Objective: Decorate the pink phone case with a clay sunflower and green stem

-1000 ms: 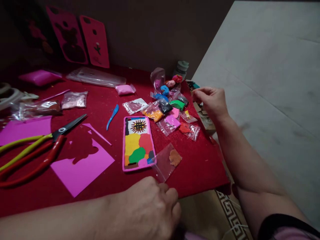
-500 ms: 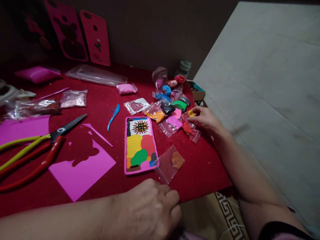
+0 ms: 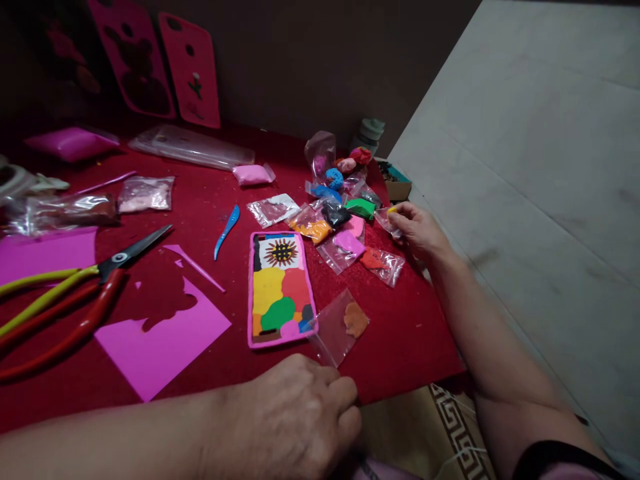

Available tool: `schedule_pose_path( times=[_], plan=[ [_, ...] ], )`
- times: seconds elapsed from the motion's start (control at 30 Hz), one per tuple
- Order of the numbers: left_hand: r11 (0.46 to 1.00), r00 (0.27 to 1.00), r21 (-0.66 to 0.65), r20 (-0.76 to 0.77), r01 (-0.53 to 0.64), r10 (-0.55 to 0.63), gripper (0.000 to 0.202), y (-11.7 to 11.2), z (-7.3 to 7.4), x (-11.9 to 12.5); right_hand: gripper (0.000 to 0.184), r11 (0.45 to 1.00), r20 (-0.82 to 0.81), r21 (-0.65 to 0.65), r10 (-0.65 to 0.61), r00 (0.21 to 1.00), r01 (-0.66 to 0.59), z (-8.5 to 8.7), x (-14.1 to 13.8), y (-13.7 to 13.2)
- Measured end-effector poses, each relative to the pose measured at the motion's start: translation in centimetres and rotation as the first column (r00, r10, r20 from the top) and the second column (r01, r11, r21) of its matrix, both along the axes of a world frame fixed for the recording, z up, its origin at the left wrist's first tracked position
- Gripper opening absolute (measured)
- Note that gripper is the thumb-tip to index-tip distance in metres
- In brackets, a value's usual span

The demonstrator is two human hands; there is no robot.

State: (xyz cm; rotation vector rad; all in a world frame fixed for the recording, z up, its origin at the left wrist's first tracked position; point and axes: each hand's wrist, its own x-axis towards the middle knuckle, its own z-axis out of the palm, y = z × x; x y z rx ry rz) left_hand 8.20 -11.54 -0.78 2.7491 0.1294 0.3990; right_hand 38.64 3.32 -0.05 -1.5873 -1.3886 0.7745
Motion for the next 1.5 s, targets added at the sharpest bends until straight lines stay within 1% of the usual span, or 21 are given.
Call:
schedule_pose_path(
  times=[0.17, 0.3, 0.43, 0.53, 0.7, 0.77, 0.87, 1.07, 1.17, 1.27, 1.33, 1.37, 1.4, 1.43, 1.47, 1.5],
  plan=[
    [1.000, 0.999, -0.013, 0.035, 0.000, 0.001, 0.014, -0.1, -0.2, 0.1, 0.032, 1.000, -0.091, 0.005, 0.029, 0.995, -0.028, -0.3, 0.8, 0.0],
    [1.000, 0.999, -0.020, 0.040, 0.001, 0.000, 0.015, -0.2, -0.2, 0.0, 0.023, 1.000, -0.104, -0.004, -0.011, 0.995, 0.011, -0.8, 1.4, 0.2],
    [1.000, 0.999, -0.015, 0.042, -0.001, 0.001, 0.015, -0.1, -0.1, 0.0, 0.018, 1.000, -0.072, 0.000, -0.027, 0.997, 0.027, -1.0, 1.6, 0.4],
    [1.000, 0.999, -0.004, 0.037, -0.012, 0.012, 0.015, 0.0, -0.1, 0.1, 0.018, 1.000, -0.020, 0.000, -0.004, 1.000, 0.004, -0.9, 1.6, 0.3],
    [1.000, 1.000, -0.009, 0.023, -0.011, 0.011, 0.015, -0.2, -0.1, 0.0, 0.026, 0.997, 0.113, -0.006, 0.079, 0.990, -0.079, -0.3, 1.6, -0.2],
    [1.000, 1.000, -0.002, 0.028, -0.005, 0.005, 0.015, -0.3, -0.2, 0.0, 0.029, 0.996, 0.177, -0.001, 0.083, 0.981, -0.085, -0.2, 1.5, -0.4],
    [1.000, 1.000, 0.002, 0.014, 0.005, -0.005, 0.015, -0.2, -0.1, 0.1, 0.029, 0.997, 0.281, 0.031, 0.052, 0.958, -0.064, 0.0, 1.4, -0.7],
    [0.999, 0.999, 0.031, 0.029, 0.012, -0.013, 0.013, -0.2, -0.1, 0.0, 0.018, 0.992, 0.451, 0.123, -0.028, 0.892, -0.031, 0.6, 1.4, -1.4],
    [1.000, 0.999, 0.023, 0.034, 0.016, -0.017, 0.013, -0.2, -0.2, -0.1, 0.015, 0.985, 0.505, 0.173, -0.088, 0.859, -0.001, 1.4, 0.9, -2.5],
    [1.000, 0.999, 0.031, 0.045, 0.003, -0.005, 0.015, -0.2, -0.3, -0.1, 0.017, 0.976, 0.512, 0.218, -0.111, 0.852, -0.004, 2.3, -0.7, -4.5],
    [0.999, 0.998, 0.043, 0.058, -0.003, 0.001, 0.015, -0.3, -0.4, 0.0, 0.014, 0.977, 0.500, 0.206, -0.061, 0.864, -0.050, 3.0, -2.2, -6.1],
    [0.999, 0.998, 0.048, 0.064, -0.004, 0.001, 0.015, -0.3, -0.4, 0.0, 0.012, 0.977, 0.491, 0.186, 0.001, 0.871, -0.106, 3.3, -3.1, -6.9],
    [0.999, 0.998, 0.050, 0.069, -0.003, 0.000, 0.015, -0.3, -0.4, 0.1, 0.011, 0.961, 0.469, 0.157, 0.130, 0.874, -0.227, 3.6, -4.0, -7.8],
    [0.999, 0.997, 0.053, 0.071, -0.002, -0.002, 0.014, -0.3, -0.5, 0.1, 0.012, 0.921, 0.465, 0.112, 0.283, 0.839, -0.373, 3.9, -4.8, -8.5],
    [0.998, 0.997, 0.057, 0.073, -0.004, 0.000, 0.014, -0.3, -0.5, 0.1, 0.015, 0.858, 0.474, 0.080, 0.415, 0.776, -0.508, 4.1, -5.7, -9.1],
    [0.998, 0.997, 0.062, 0.075, -0.009, 0.004, 0.014, -0.3, -0.5, 0.2, 0.020, 0.794, 0.495, 0.062, 0.501, 0.710, -0.604, 4.3, -6.4, -9.7]
  ],
)
